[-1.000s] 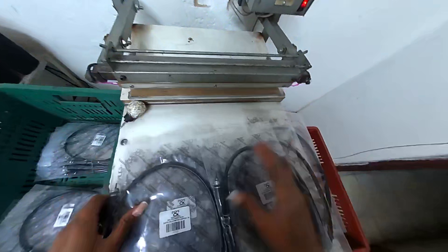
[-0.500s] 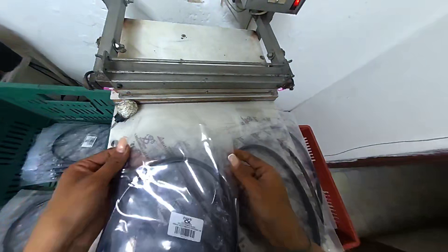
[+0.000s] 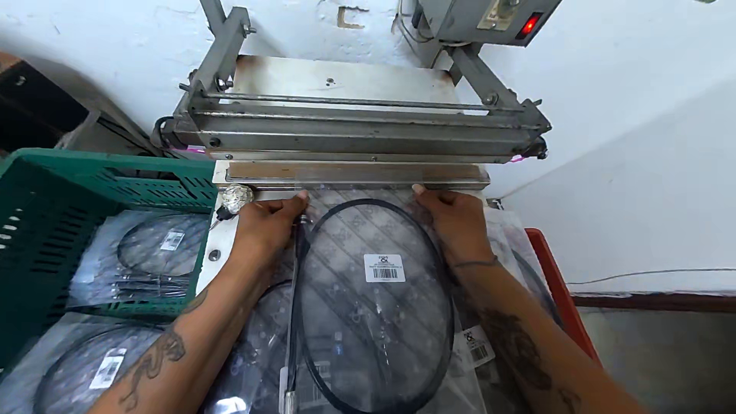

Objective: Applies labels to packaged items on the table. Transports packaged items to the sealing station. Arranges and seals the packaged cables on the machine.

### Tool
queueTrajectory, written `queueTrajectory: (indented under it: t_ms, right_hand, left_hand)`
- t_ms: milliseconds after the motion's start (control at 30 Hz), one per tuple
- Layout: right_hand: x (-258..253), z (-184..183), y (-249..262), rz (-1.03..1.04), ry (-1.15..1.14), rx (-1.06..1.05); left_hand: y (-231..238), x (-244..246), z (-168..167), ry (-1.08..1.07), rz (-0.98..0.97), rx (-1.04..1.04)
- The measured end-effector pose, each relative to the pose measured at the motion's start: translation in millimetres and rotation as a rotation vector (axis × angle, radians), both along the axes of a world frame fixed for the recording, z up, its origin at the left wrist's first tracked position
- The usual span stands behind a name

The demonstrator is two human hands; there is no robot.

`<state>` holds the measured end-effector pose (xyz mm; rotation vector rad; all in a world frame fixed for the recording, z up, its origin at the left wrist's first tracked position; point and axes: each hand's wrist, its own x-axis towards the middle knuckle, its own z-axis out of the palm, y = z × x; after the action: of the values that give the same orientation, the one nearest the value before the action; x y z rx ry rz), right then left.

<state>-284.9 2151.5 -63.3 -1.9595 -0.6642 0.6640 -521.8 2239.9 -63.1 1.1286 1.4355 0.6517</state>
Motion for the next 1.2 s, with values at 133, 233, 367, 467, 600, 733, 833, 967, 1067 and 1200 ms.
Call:
queueTrajectory:
  t_ms: [133,233,367,467,600,733,833,967,1067,1200]
  right_hand:
    - [1.2,-2.2,7.4,0.0,0.003,0.002]
    - [3.4,-5.5,9.4,0.013,-0.032,-0.004]
    - [4.6,-7.7,5.0,0.035,-0.066,-0.003]
    - [3.3,-5.5,9.1,0.029,-0.065,-0.043]
    - [0.2,2.5,4.6,0.057,-0.073,-0.074]
    - [-3.6,36.9,-58.5,0.076,-0.316,-0.003]
    - [-39.3,42.4,-118.8,0.212,-0.703,-0.008]
    - [-121.5,6.5,-153.2,0.598,-0.713,0.025]
    - [-119.2,-1.7,-161.4,0.58,-0.669,0.063]
    - [-120.1,22.5,-162.3,0.46,-0.212,0.323]
  left_hand:
    - [3.7,2.1,-2.8,-0.046,0.053,-0.011]
    - [6.6,2.9,-5.5,-0.074,0.053,0.014]
    - [5.1,-0.9,-10.1,-0.063,0.026,0.088]
    - [8.0,1.0,-11.9,-0.023,0.018,0.069]
    - [-4.0,3.5,-3.9,0.053,-0.007,0.181]
    - [-72.2,-63.3,20.5,0.371,-0.349,0.682]
    - [-113.1,-121.7,17.9,0.655,-0.408,0.581]
    - [-120.1,-147.7,5.7,0.602,-0.408,0.292]
    - [-115.0,-169.6,7.4,0.415,-0.251,0.416]
    - [-108.6,-171.3,34.5,-0.211,-0.219,0.293]
